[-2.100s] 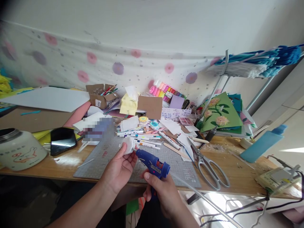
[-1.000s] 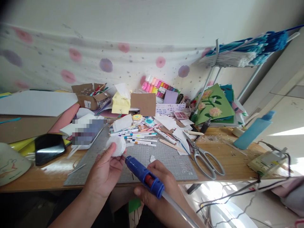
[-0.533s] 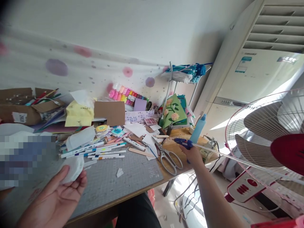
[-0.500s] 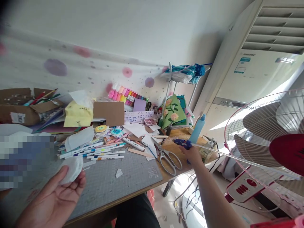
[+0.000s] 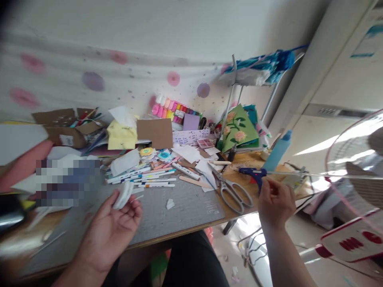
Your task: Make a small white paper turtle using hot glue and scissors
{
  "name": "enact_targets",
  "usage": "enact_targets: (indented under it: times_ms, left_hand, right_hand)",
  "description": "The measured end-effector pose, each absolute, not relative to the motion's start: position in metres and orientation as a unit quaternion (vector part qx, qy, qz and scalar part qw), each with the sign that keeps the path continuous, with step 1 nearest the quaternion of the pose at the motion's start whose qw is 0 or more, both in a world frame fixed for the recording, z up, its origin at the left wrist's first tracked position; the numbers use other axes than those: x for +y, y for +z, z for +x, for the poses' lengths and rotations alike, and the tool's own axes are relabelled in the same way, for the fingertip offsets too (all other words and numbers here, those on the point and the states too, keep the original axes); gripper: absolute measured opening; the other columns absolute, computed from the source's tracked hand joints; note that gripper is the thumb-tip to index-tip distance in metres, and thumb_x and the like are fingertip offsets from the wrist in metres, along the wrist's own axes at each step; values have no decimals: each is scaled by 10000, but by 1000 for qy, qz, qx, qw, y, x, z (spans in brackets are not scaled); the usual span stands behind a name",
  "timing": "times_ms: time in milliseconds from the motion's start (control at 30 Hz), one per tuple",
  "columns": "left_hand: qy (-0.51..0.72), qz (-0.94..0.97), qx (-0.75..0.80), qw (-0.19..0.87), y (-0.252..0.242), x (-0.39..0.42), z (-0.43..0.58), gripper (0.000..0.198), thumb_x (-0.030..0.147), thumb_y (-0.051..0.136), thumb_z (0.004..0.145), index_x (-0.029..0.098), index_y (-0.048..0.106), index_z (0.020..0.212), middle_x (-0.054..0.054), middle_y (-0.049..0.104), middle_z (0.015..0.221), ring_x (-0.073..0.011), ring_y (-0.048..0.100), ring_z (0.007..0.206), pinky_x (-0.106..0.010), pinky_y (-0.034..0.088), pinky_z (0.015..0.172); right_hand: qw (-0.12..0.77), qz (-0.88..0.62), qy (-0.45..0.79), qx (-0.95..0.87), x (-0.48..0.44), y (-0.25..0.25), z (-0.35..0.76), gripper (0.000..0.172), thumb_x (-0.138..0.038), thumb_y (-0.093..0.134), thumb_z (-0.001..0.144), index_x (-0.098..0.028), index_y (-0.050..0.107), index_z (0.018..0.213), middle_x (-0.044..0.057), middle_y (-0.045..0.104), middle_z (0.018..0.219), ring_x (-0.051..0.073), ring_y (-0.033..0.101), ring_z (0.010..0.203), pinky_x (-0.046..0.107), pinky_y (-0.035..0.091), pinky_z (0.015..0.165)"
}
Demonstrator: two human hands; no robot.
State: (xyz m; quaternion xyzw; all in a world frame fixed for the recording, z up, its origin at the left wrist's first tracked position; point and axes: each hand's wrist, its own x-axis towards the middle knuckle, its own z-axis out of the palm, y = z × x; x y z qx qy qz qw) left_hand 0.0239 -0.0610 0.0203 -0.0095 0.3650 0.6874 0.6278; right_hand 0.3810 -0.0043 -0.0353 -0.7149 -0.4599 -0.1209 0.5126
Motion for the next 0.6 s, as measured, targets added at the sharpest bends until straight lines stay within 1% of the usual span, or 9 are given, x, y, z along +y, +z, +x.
enact_targets:
  times_ms: [33, 67, 100, 133, 200, 267, 367, 467, 600]
  left_hand:
    - [689, -3, 367, 625, 21, -62, 27, 148, 188, 520, 878, 136, 646, 821, -35, 606, 672, -116, 597, 574, -221, 534, 513]
    - [692, 9, 369, 621, 22, -64, 30, 137, 185, 525, 872, 137, 648, 836, -38, 610, 678, -117, 596, 577, -220, 531, 516]
    - [697, 21, 372, 613, 22, -65, 33, 128, 185, 530, 867, 138, 647, 842, -40, 613, 685, -119, 595, 583, -221, 528, 519]
    - [702, 33, 375, 604, 23, -67, 35, 116, 183, 539, 859, 139, 646, 850, -42, 617, 694, -123, 595, 591, -225, 528, 524]
    - [708, 57, 379, 593, 24, -73, 39, 97, 176, 556, 843, 142, 645, 857, -44, 628, 716, -131, 598, 608, -234, 529, 530]
    - [710, 80, 376, 590, 25, -79, 40, 81, 161, 568, 827, 142, 645, 842, -44, 640, 733, -140, 603, 620, -248, 532, 534]
    - [709, 116, 356, 598, 24, -87, 37, 76, 158, 579, 812, 135, 649, 795, -38, 651, 729, -149, 605, 615, -261, 530, 528]
    - [709, 121, 345, 603, 23, -92, 32, 84, 159, 587, 806, 129, 656, 770, -34, 662, 730, -141, 600, 600, -250, 518, 515]
    - [723, 109, 362, 579, 26, -93, 30, 71, 116, 593, 790, 131, 657, 761, -30, 675, 773, -127, 604, 607, -219, 496, 484]
  right_hand:
    - [542, -691, -104, -466, -15, -35, 356, 344, -450, 437, 856, -152, 609, 877, 166, 582, 890, 331, 534, 929, 485, 397, 832]
    - [593, -620, -14, -513, -25, -33, 328, 284, -439, 535, 812, -167, 614, 839, 144, 594, 866, 312, 545, 884, 473, 409, 821]
    - [587, -582, 58, -560, -34, -29, 299, 264, -453, 577, 783, -194, 625, 800, 99, 616, 804, 268, 573, 785, 421, 456, 747]
    - [565, -548, 145, -600, -41, -24, 270, 268, -459, 583, 795, -203, 649, 834, 67, 636, 759, 222, 591, 696, 361, 485, 664]
    - [493, -431, 477, -586, -49, -10, 220, 366, -520, 542, 833, -176, 660, 870, 52, 630, 715, 171, 581, 607, 291, 480, 548]
    - [436, -381, 633, -515, -51, 1, 184, 494, -618, 525, 805, -144, 658, 771, 28, 597, 622, 120, 529, 497, 223, 406, 438]
    - [375, -357, 712, -475, -50, 9, 157, 550, -654, 550, 751, -126, 623, 615, -12, 525, 468, 68, 428, 364, 186, 304, 359]
    - [373, -345, 728, -460, -51, 10, 148, 413, -525, 676, 690, -142, 573, 576, -53, 479, 423, 42, 368, 340, 168, 244, 340]
    - [380, -350, 731, -445, -56, 8, 144, 276, -353, 720, 650, -158, 535, 590, -75, 485, 439, 32, 364, 349, 162, 227, 351]
